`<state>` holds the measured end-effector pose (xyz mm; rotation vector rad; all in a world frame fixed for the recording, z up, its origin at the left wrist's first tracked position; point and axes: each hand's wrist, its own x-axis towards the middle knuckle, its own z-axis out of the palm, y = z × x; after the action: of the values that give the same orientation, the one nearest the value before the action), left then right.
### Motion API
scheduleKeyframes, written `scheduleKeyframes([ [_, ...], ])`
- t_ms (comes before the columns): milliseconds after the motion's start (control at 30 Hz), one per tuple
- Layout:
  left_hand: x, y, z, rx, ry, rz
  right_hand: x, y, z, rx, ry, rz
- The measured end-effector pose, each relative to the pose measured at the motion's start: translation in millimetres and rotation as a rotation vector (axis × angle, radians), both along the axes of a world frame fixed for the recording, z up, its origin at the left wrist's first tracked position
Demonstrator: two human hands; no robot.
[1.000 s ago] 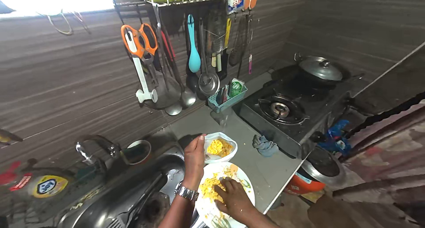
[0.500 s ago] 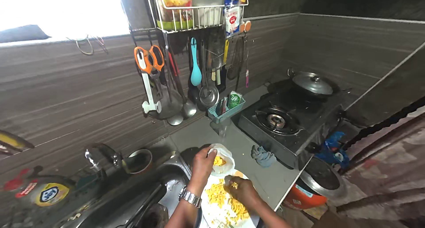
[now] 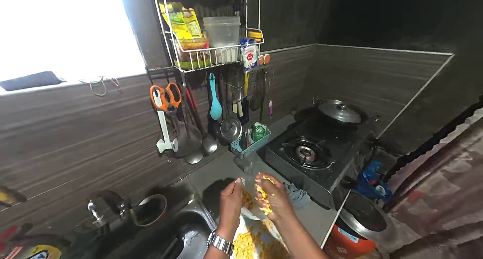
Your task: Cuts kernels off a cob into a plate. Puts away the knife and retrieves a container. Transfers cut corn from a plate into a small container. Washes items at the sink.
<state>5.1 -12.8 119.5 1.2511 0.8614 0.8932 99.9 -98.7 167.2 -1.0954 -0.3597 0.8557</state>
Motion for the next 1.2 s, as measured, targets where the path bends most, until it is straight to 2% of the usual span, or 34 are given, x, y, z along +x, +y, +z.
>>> scheduleKeyframes([
  [133, 5.2, 9.0, 10.7, -0.064, -0.070, 0.035, -13.9, 45.0, -35.7, -0.074, -0.394, -0.111],
  [233, 2.4, 22.3, 10.7, -0.033, -0.040, 0.014, -5.6, 49.7, -61.3, -0.205, -0.776, 0.011],
  [367, -1.8, 30.2, 1.1, 0.072, 0.063, -0.012, 10.1, 47.9, -42.0, -0.442, -1.214, 0.282],
  [467, -5.3, 28.9, 9.0, 0.178, 0.181, -0.003, 14.7, 51.5, -23.0, -0.616, -1.419, 0.441],
  [533, -8.2, 26.6, 12.1, 0.266, 0.241, 0.002, 13.2, 50.8, -15.4, -0.700, -1.447, 0.528],
  [600, -9.8, 24.2, 12.2, 0.323, 0.253, 0.008, 10.8, 44.3, -11.2, -0.633, -1.429, 0.484],
  [667, -11.8, 21.4, 10.9, 0.335, 0.233, 0.003, 9.6, 34.4, -14.7, -0.462, -1.371, 0.332],
  [800, -18.1, 18.4, 3.6, 0.299, 0.211, 0.014, 4.2, -9.2, -27.4, -0.123, -1.049, 0.036],
  [900, -23.6, 18.3, 0.5, 0.273, 0.182, 0.038, 3.5, -56.5, -58.0, -0.049, -0.964, -0.081],
  [1000, -27.0, 18.4, -3.4, 0.236, 0.136, 0.048, 10.5, -94.8, -109.4, -0.278, -1.013, -0.111],
  [1067, -27.4, 18.7, -4.0, 0.200, 0.114, 0.041, 17.8, -109.7, -132.0, -0.495, -1.079, -0.052],
  [1200, -27.8, 13.7, -6.7, 0.178, 0.117, 0.039, 24.4, -108.3, -124.2, -1.145, -1.050, 0.391],
])
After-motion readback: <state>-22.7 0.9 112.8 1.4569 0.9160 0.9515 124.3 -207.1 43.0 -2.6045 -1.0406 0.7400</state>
